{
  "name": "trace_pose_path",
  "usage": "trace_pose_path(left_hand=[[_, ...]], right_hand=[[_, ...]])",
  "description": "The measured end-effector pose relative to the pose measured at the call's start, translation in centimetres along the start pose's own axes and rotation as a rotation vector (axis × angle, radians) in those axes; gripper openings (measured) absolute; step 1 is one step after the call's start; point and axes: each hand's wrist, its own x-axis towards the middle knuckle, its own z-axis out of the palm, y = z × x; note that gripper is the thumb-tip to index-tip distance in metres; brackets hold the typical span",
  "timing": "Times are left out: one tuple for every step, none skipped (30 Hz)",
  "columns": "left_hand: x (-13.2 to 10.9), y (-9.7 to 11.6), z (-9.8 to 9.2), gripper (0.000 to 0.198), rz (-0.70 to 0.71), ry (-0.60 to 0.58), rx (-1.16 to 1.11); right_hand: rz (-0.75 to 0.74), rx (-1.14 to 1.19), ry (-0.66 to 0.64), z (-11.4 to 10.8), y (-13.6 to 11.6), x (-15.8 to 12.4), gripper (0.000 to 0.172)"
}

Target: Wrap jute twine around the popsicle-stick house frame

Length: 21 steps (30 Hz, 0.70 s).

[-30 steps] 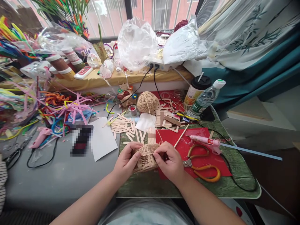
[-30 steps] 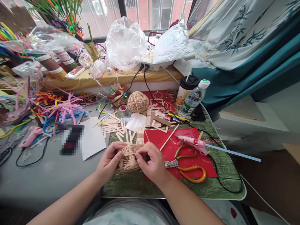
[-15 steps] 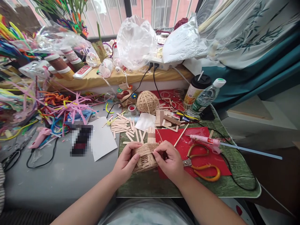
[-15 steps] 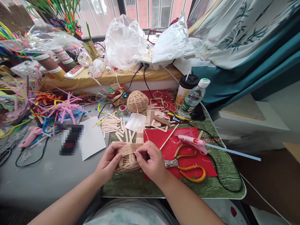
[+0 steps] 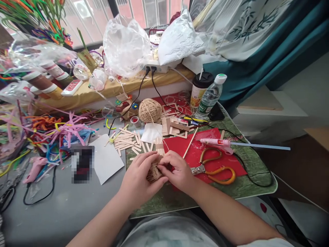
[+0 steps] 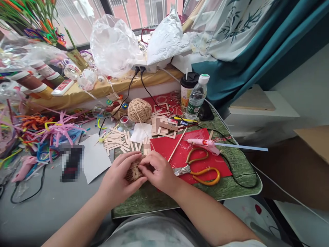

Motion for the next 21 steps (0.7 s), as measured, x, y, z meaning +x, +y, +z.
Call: trace_pose_path(left_hand=[[0.2,0.0,0.3,0.056,0.032,0.022,0.055],[0.3,-0.1,0.5,0.053,0.048,0.049,0.086],[0.3,-0.3,0.8,0.052,0.053,0.075,0.100],[0.2,-0.5,1.0,0.051,0.051,0.094,0.104],[0.0,-0.6,1.1,0.050,0.047,0.111,0.103],[-0.2,-0.8,1.1,0.049,0.046,0.126,0.099],[-0.4,-1.0,1.1,0.049,0.046,0.143,0.089],[-0.7,-1.1,1.0,0.048,0.047,0.158,0.078],[-1.0,-1.3,1.0,0.049,0.050,0.172,0.065],[-1.3,-1.6,0.9,0.049,0.054,0.186,0.052],[-1.6,-1.9,0.9,0.050,0.055,0.201,0.037],[-2.0,-2.3,0.8,0.051,0.053,0.218,0.020],[-2.3,-2.7,0.8,0.051,0.047,0.239,-0.001],[-2.6,-3.1,0.8,0.050,0.037,0.260,-0.025],[-2.9,-3.5,0.8,0.050,0.027,0.280,-0.051],[-3.1,-3.9,0.8,0.050,0.024,0.296,-0.075],[-3.3,-4.2,0.8,0.050,0.032,0.305,-0.095],[-3.5,-4.5,0.8,0.050,0.053,0.310,-0.111],[-3.7,-4.8,0.9,0.050,0.081,0.313,-0.124],[-3.9,-5.1,0.9,0.050,0.111,0.318,-0.132],[-4.1,-5.4,1.0,0.050,0.137,0.324,-0.137]], right_hand=[[-0.005,0.003,-0.002,0.0,0.0,0.0,0.003],[-0.015,0.008,-0.005,0.0,0.0,0.0,0.004],[-0.027,0.013,-0.007,0.0,0.0,0.0,0.005],[-0.040,0.016,-0.003,0.0,-0.1,0.0,0.006],[-0.050,0.014,0.005,0.0,-0.1,0.0,0.007],[-0.055,0.006,0.017,0.0,-0.2,0.0,0.008],[-0.057,-0.005,0.030,0.0,-0.3,-0.1,0.009],[-0.056,-0.019,0.040,0.0,-0.3,-0.1,0.008],[-0.054,-0.033,0.044,-0.1,-0.4,-0.2,0.008],[-0.054,-0.044,0.048,-0.1,-0.4,-0.2,0.008],[-0.054,-0.054,0.050,-0.2,-0.3,-0.1,0.008],[-0.057,-0.062,0.052,-0.3,-0.3,-0.1,0.008],[-0.056,-0.069,0.047,-0.3,-0.3,-0.1,0.009],[-0.053,-0.074,0.038,-0.4,-0.2,0.0,0.010],[-0.053,-0.078,0.026,-0.4,-0.2,0.1,0.010],[-0.055,-0.082,0.009,-0.4,-0.1,0.1,0.010],[-0.059,-0.087,-0.009,-0.3,-0.1,0.1,0.009],[-0.064,-0.093,-0.026,-0.2,-0.1,0.1,0.009],[-0.067,-0.099,-0.042,0.0,0.0,0.1,0.008],[-0.067,-0.103,-0.058,0.2,0.0,0.1,0.007],[-0.066,-0.106,-0.072,0.4,0.1,0.0,0.006]])
